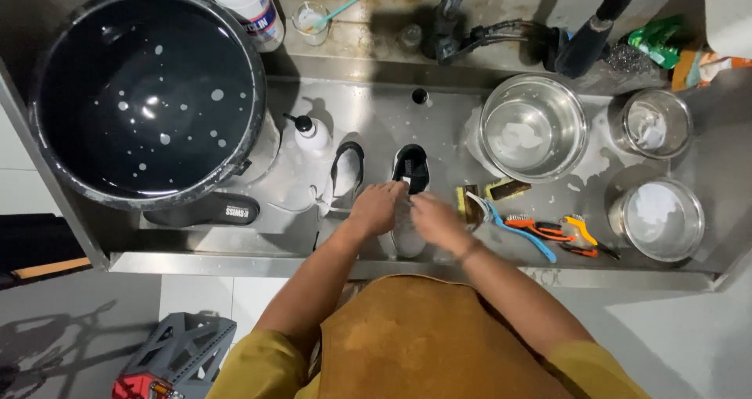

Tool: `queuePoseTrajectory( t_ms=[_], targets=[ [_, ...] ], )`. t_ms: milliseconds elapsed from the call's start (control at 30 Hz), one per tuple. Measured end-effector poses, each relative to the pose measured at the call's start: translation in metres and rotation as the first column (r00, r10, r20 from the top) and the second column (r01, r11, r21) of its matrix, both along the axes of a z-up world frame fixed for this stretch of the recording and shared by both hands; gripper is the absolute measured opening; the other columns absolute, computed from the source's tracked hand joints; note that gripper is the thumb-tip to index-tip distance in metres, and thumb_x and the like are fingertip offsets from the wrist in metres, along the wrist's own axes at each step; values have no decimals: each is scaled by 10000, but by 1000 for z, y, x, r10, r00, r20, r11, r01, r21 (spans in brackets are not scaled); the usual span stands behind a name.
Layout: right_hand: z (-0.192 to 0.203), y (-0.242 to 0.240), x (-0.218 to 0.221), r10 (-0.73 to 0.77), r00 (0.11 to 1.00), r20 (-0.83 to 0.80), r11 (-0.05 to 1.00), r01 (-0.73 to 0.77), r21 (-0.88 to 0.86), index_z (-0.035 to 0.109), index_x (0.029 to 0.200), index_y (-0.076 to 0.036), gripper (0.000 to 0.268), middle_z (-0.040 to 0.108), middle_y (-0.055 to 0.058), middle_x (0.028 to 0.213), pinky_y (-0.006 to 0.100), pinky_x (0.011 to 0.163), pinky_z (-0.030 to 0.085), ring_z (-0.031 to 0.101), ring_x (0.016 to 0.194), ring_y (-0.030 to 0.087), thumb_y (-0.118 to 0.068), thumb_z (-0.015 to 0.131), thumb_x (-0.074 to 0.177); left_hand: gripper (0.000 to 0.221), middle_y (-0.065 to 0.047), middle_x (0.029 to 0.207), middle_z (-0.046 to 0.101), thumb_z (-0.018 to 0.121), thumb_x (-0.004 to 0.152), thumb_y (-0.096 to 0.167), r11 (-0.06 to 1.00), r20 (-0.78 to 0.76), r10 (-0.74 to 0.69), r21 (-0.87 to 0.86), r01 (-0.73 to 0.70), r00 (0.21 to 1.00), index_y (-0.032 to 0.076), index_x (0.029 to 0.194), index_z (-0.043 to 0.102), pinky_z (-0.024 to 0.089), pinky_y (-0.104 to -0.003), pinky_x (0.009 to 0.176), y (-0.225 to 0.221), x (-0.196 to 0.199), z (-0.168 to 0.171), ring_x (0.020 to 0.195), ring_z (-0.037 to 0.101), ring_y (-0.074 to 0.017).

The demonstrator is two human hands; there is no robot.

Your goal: Deep cleaning a white sneaker in a utility sink using brushes, sponges, and cleaning solution.

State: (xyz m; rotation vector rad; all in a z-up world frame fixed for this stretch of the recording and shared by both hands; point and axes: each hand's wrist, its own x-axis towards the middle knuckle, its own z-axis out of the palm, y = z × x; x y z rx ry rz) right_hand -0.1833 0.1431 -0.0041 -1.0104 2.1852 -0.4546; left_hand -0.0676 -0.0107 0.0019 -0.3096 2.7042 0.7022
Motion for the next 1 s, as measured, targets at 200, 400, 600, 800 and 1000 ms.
queuePoseTrajectory(
  t_ms=[200, 400, 600, 800, 1000],
  targets=[
    [-97, -11, -5, 63, 990, 123, 994, -74, 81, 699, 862, 25, 199, 672, 121, 744, 351, 550, 577, 661, 653, 255, -124, 573, 899, 247, -103, 1252, 596, 523, 942, 60, 998, -6, -64, 21, 64, 998, 106, 1185, 529, 538, -446, 884, -8, -4, -14, 1110, 676, -380],
    [-101, 19, -10, -227, 969, 98, 958, 240, -154, 648, 868, -67, 268, 607, 77, 673, 378, 554, 590, 713, 661, 290, -197, 467, 1017, 195, -150, 1121, 613, 484, 949, 61, 980, -229, -65, 170, 106, 971, 27, 974, 674, 561, -519, 775, -21, -8, -16, 925, 669, -473],
    [-65, 33, -32, -698, 200, 687, 335, 940, 66, 483, 1262, 26, 268, 535, 48, 799, 349, 596, 666, 628, 628, 159, -155, 401, 1081, 162, -51, 1068, 550, 501, 1012, 114, 983, -311, -56, 152, 108, 949, 76, 943, 643, 564, -391, 712, -18, -5, -47, 810, 659, -340],
    [24, -11, 5, 73, 943, -326, 997, -65, 34, 765, 1078, -207, 246, 160, 51, 1695, 683, 1010, 386, 302, 1426, 487, -297, 670, 869, 159, -18, 1022, 545, 509, 1012, 116, 990, -345, -52, 105, 94, 937, 134, 957, 658, 569, -365, 665, -6, -2, -18, 795, 652, -285],
    [-148, 73, -81, -328, 942, 72, 736, 303, -606, 535, 1347, 20, 545, 480, 231, 1303, 478, 1101, 406, 536, 1209, 404, 81, 696, 831, 155, -12, 1024, 519, 513, 1013, 176, 985, -267, -14, 160, 59, 964, 132, 961, 653, 558, -378, 655, -26, 9, -47, 783, 637, -279]
  ],
)
